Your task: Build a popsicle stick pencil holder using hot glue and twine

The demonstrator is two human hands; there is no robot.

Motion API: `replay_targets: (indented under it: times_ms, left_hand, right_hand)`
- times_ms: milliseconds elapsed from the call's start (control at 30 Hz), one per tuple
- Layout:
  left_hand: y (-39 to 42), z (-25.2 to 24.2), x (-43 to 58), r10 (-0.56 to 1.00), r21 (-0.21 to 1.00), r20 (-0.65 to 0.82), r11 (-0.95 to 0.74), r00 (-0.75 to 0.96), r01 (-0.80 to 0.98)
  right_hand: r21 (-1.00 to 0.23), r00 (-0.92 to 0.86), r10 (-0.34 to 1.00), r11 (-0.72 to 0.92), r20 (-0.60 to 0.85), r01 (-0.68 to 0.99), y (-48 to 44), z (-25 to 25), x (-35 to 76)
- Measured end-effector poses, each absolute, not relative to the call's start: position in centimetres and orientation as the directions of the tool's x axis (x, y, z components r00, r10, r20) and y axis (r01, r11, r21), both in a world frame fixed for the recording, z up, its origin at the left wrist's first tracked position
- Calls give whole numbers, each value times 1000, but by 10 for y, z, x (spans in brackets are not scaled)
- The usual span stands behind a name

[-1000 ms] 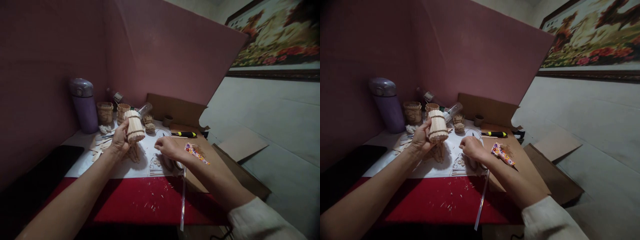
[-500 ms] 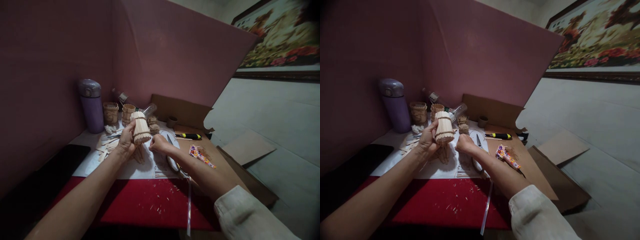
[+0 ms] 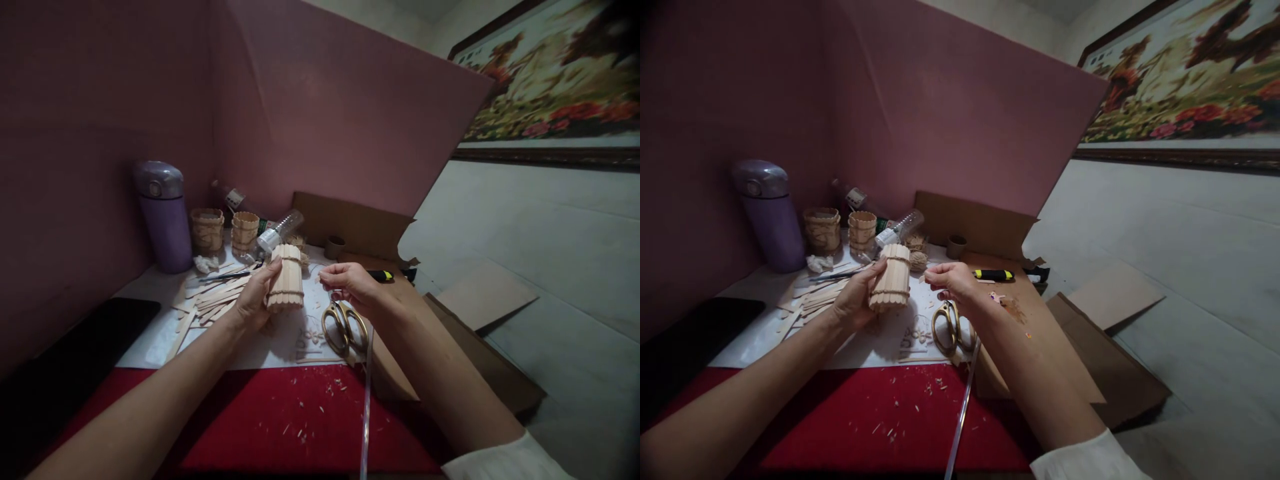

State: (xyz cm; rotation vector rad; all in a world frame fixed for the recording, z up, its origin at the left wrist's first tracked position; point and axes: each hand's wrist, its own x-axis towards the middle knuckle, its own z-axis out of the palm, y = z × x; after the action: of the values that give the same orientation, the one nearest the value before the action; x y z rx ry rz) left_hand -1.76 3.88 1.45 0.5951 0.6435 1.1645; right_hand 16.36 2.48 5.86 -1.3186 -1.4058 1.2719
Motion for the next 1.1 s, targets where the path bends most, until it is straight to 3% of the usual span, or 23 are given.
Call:
replay_targets:
  times_ms: [200, 400, 767, 1100]
  left_hand:
    - [28, 12, -10, 910, 768, -123, 339, 395, -543]
    - [21, 17, -9, 872, 774, -129, 386, 471, -502]
    - [21, 11, -9, 851, 775, -143, 414, 505, -477]
    - [24, 7, -10, 844, 795, -159, 417, 512, -440]
  right_hand:
    - [-986, -194, 977, -60, -90, 156, 16, 68, 169]
    - [-967, -251, 968, 55, -10, 249, 19, 68, 171]
    - [-808, -223, 961, 260, 163, 528, 17, 87, 151]
    - [-777, -267, 956, 260, 123, 573, 21, 91, 145]
